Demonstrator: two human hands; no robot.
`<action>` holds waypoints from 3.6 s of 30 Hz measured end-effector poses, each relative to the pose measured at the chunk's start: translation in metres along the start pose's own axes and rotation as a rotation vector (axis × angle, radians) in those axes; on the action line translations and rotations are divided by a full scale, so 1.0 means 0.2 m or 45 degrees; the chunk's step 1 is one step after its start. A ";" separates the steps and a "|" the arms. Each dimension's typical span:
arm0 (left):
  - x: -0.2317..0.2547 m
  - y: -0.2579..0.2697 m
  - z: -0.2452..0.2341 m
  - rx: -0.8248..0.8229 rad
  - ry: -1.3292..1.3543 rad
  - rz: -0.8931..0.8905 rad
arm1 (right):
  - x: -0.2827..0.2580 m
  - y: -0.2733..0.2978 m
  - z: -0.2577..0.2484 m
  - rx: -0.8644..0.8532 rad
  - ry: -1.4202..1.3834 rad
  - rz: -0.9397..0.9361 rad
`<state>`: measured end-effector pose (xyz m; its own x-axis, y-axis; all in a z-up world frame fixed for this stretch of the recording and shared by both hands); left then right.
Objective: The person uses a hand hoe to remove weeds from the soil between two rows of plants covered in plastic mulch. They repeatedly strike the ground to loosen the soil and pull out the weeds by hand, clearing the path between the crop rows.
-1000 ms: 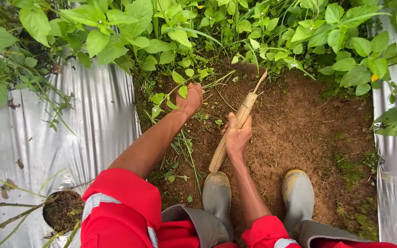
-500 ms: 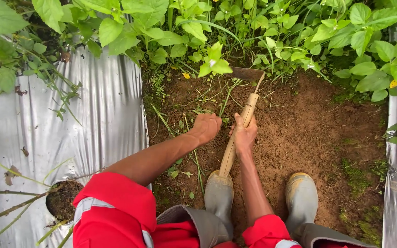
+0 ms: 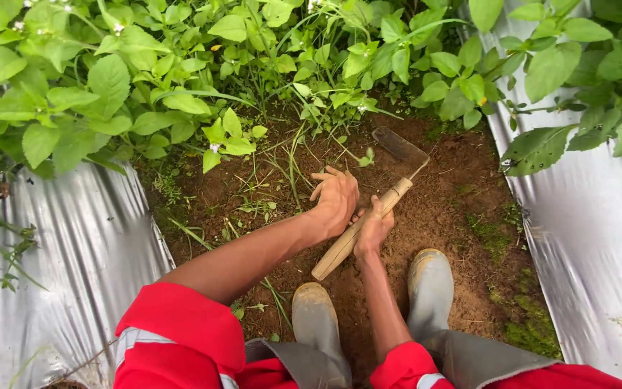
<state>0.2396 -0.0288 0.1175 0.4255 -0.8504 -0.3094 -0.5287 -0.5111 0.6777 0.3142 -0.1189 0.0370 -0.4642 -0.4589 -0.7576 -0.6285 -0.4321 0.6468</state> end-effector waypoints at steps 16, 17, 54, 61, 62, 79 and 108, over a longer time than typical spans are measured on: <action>-0.44 0.00 -0.33 0.301 0.417 0.274 | -0.13 0.01 0.22 -0.198 -0.166 0.211; -0.46 0.01 -0.37 0.348 0.337 0.243 | -0.21 0.08 0.22 -0.196 -0.171 0.230; -0.46 -0.80 0.48 0.750 0.335 0.118 | -0.50 0.13 0.31 0.164 -0.281 -0.034; -0.51 -0.72 0.37 0.655 0.157 0.169 | -0.44 0.21 0.37 -0.043 -0.174 0.087; -0.53 -0.68 0.33 0.633 0.129 0.181 | -0.49 0.21 0.37 -0.023 -0.236 0.027; -0.78 -0.26 -0.02 0.483 0.041 0.199 | -0.37 0.23 0.39 0.109 -0.308 -0.103; -0.47 -0.79 0.66 0.893 0.118 -0.213 | -0.38 0.12 0.47 -0.214 -0.184 0.082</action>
<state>0.1859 0.1147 -0.0488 0.5857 -0.7558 -0.2928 -0.7845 -0.6194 0.0295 0.2747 -0.0220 0.1019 -0.5922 -0.3787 -0.7113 -0.4875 -0.5344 0.6904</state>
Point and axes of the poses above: each hand's wrist, its own y-axis away from the middle knuckle, its own z-axis out of the palm, x = y × z, the point moved 3 cm from there along -y, towards the middle knuckle, and after that the axes turned 5 degrees about z, right-handed, at the moved point
